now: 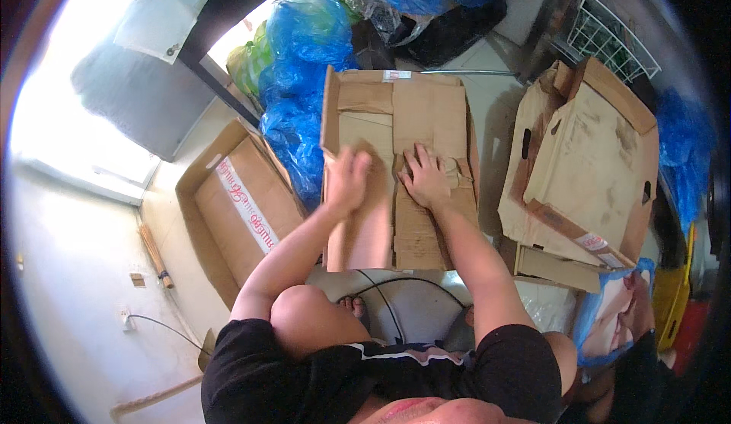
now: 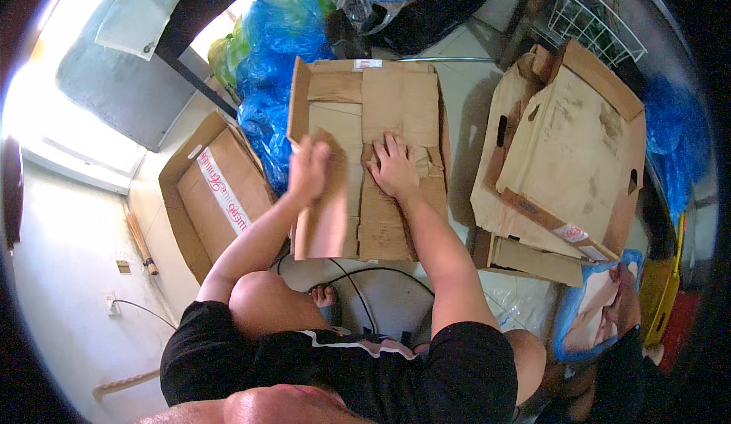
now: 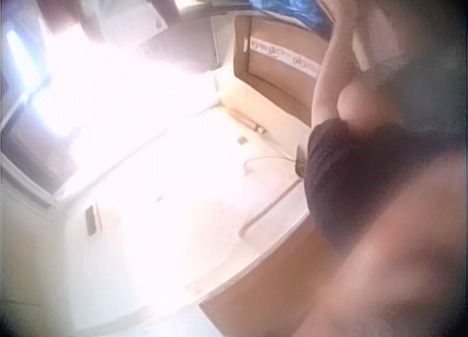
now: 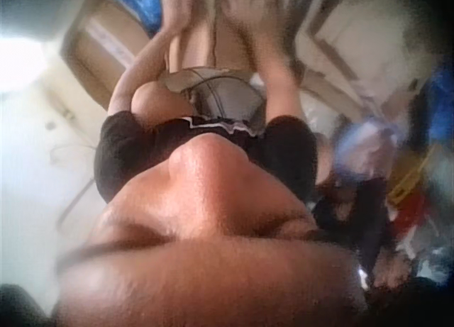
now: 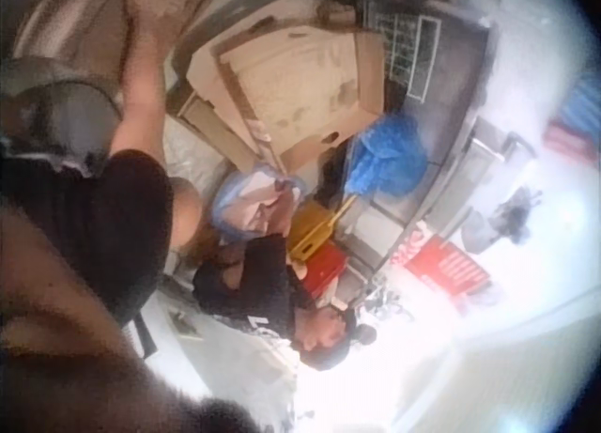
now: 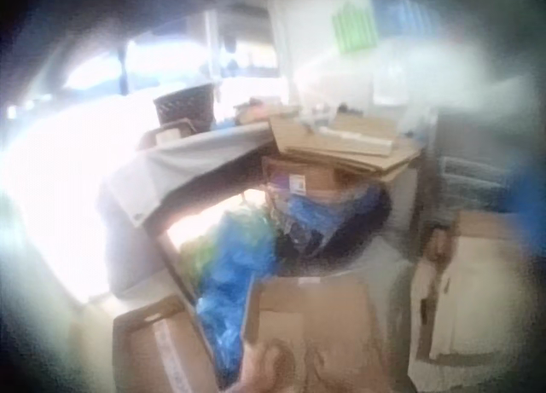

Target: The person folds and organizes various flat cardboard boxes by hand, stacking them together on the floor.

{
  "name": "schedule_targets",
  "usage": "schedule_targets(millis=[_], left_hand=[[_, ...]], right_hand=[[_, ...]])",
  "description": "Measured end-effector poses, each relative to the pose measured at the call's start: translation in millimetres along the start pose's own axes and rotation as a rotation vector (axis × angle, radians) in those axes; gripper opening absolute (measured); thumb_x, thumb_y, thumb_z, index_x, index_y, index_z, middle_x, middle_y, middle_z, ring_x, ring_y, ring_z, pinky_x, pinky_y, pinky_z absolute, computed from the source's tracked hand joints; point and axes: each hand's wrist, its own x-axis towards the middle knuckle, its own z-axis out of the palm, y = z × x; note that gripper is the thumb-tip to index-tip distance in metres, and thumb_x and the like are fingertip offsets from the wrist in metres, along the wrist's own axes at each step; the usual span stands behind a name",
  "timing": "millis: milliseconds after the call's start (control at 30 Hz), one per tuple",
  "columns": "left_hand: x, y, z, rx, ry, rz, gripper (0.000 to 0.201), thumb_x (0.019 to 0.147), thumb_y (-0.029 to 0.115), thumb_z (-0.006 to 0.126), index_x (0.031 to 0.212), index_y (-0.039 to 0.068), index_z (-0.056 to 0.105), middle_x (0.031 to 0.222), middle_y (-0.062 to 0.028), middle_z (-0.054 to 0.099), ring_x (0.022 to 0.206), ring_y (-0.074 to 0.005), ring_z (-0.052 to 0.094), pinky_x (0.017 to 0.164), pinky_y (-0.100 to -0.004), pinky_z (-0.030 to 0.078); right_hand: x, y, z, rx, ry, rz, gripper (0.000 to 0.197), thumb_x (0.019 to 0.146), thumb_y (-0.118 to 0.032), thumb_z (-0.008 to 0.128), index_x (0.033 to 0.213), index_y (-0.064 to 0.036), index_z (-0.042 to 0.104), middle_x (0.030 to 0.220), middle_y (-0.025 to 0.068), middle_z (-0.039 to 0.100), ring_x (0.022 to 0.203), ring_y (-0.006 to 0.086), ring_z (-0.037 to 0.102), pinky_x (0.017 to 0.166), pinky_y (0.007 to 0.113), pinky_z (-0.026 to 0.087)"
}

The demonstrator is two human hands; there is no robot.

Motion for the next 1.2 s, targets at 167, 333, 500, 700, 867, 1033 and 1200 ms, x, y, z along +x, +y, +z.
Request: schedule_targets(millis=[167,333,500,700,867,1033,1200], left_hand=[[113.8,-37.1,-51.5,0.252,-0.526,-0.640,0.066,0.096,0.058,0.053,0.116,-0.003,0.068,0.108,-0.0281,0.071,0.106,-0.0372,0.071,0.092,-0.0466,0.056],[82.2,-57.5,-5.6,0.936,-0.353,-0.277,0.106,0.082,0.059,0.074,0.159,0.007,0.022,0.168,-0.0181,0.015,0.148,-0.0461,0.030,0.113,-0.0586,0.038],[65.9,-106.0,-14.5,0.723,-0.105,-0.341,0.100,0.083,0.049,0.075,0.159,0.009,0.024,0.169,-0.0181,0.011,0.146,-0.0474,0.030,0.115,-0.0599,0.035],[106.3,-125.9,-57.4,0.483,-0.322,-0.431,0.039,0.100,0.028,0.045,0.125,-0.001,0.050,0.121,-0.0321,0.063,0.102,-0.0451,0.068,0.090,-0.0522,0.054],[98.9,-104.0,-134.4,-1.061,-0.129,-0.715,0.055,0.105,0.028,0.037,0.149,-0.005,0.039,0.148,-0.0244,0.050,0.134,-0.0409,0.052,0.110,-0.0574,0.045],[62.8,-29.4,-68.9,-0.528,-0.244,-0.474,0.058,0.106,0.038,0.046,0.140,-0.010,0.049,0.145,-0.0260,0.053,0.136,-0.0398,0.050,0.115,-0.0504,0.038],[32.8,-49.3,-85.2,0.236,0.101,0.130,0.066,0.097,0.041,0.064,0.145,-0.002,0.048,0.144,-0.0309,0.051,0.134,-0.0373,0.051,0.109,-0.0444,0.043]], right_hand=[[-9.0,24.9,11.6,-0.036,-0.011,0.021,0.061,0.102,-0.048,0.051,0.154,-0.0188,0.040,0.165,0.0120,0.027,0.153,0.0300,0.026,0.123,0.058,0.021],[-5.6,16.1,5.6,-0.018,-0.021,0.031,0.061,0.102,-0.047,0.050,0.155,-0.0201,0.040,0.166,0.0101,0.026,0.153,0.0299,0.026,0.123,0.058,0.022],[0.8,2.9,3.5,0.027,-0.045,0.009,0.061,0.100,-0.044,0.055,0.155,-0.0203,0.040,0.166,0.0106,0.026,0.152,0.0311,0.027,0.122,0.058,0.023],[0.5,10.8,8.6,0.034,-0.015,0.011,0.061,0.098,-0.040,0.059,0.154,-0.0203,0.042,0.165,0.0115,0.030,0.152,0.0315,0.029,0.122,0.059,0.024],[-2.8,17.6,4.6,0.028,-0.025,0.030,0.060,0.098,-0.040,0.058,0.153,-0.0197,0.043,0.166,0.0117,0.028,0.152,0.0318,0.029,0.121,0.058,0.025],[1.3,5.7,9.8,0.026,-0.023,0.011,0.059,0.099,-0.040,0.056,0.153,-0.0194,0.043,0.166,0.0116,0.027,0.152,0.0314,0.028,0.122,0.056,0.025],[0.9,3.7,2.8,0.016,-0.027,0.000,0.060,0.099,-0.040,0.056,0.154,-0.0197,0.043,0.166,0.0105,0.027,0.153,0.0308,0.027,0.122,0.056,0.025]])
